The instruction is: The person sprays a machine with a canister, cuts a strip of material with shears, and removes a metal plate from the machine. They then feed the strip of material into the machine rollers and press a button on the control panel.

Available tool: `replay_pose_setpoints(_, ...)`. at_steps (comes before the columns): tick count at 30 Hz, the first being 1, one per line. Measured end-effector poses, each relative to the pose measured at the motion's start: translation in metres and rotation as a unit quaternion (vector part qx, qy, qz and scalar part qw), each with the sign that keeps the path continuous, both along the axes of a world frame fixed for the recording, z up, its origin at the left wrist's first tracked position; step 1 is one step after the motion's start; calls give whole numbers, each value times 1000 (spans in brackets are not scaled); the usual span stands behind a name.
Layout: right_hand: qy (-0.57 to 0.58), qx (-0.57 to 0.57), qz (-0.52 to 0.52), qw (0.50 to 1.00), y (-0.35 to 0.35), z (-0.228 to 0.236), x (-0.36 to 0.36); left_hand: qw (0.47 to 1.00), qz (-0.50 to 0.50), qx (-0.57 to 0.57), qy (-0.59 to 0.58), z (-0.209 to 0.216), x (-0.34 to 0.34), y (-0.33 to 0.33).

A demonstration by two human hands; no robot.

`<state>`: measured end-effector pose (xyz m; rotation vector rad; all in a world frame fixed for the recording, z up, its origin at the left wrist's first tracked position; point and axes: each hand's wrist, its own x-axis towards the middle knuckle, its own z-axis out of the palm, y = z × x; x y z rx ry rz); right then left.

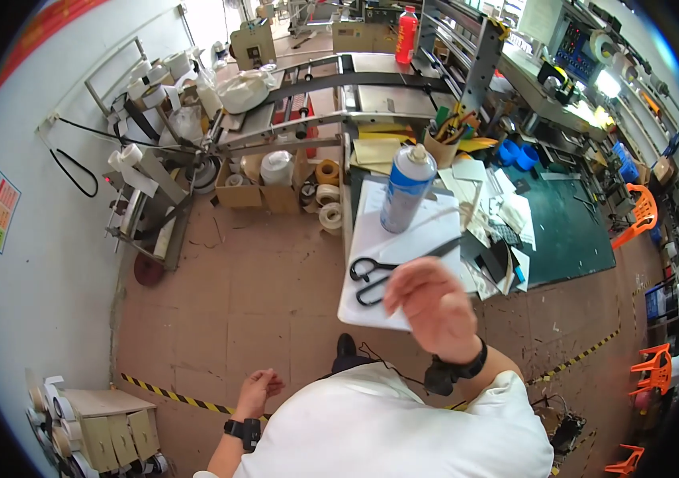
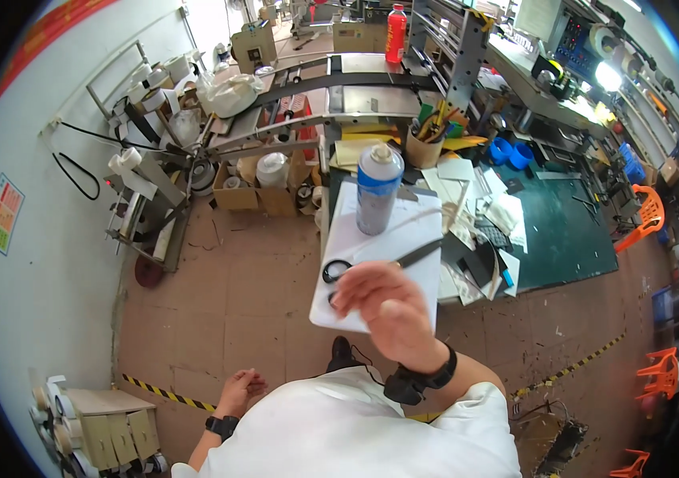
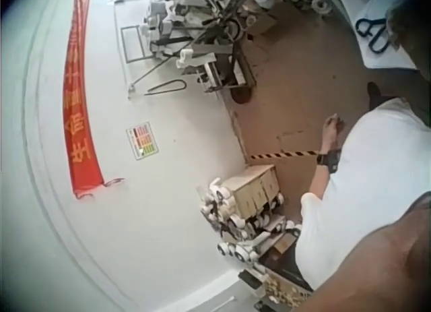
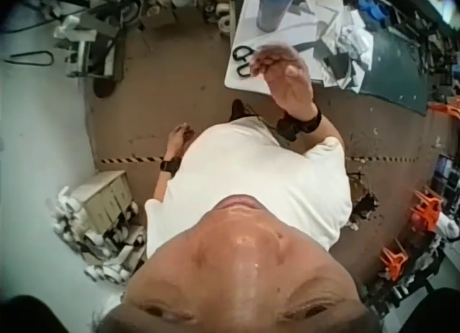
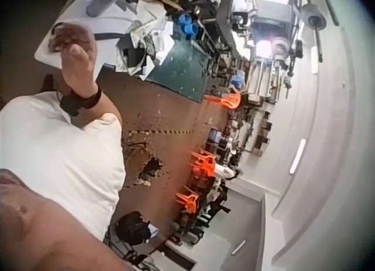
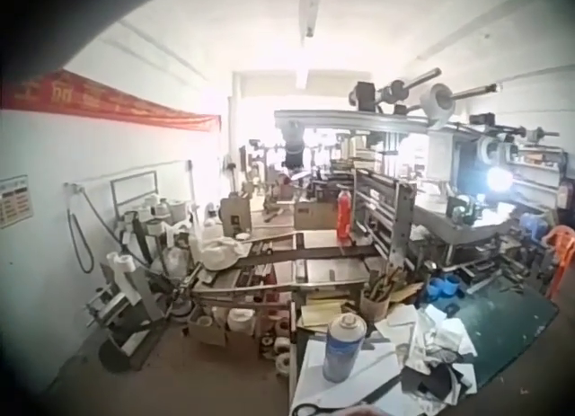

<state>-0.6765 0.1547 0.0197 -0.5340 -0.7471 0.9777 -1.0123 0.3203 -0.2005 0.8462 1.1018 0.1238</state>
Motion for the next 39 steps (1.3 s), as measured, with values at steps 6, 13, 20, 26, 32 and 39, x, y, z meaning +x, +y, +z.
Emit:
replay_pose_setpoints(6,-152,-30,-389,908,29,19,44,998,46,38,21,-12,12,82)
replay_pose_setpoints(13,-245,-134,-555,784,67,16,53,992,-23,60,110,-80,-7,160)
replay_pose_setpoints(20,-464,-345,-638,509,120,7,61,903,-255,178,297,-197,-102,290)
replay_pose_setpoints(26,-480,-374,-696,381,137,-1,58,908,-210,229,282,-231,-131,432)
replay_pose_setpoints(32,-527,-387,-712,257,162,-12,67,960,-103,99,239,-188,-75,506)
replay_pose_setpoints(39,-513,-374,-740,222,181,-11,67,996,-81,23,16,-123,72,556)
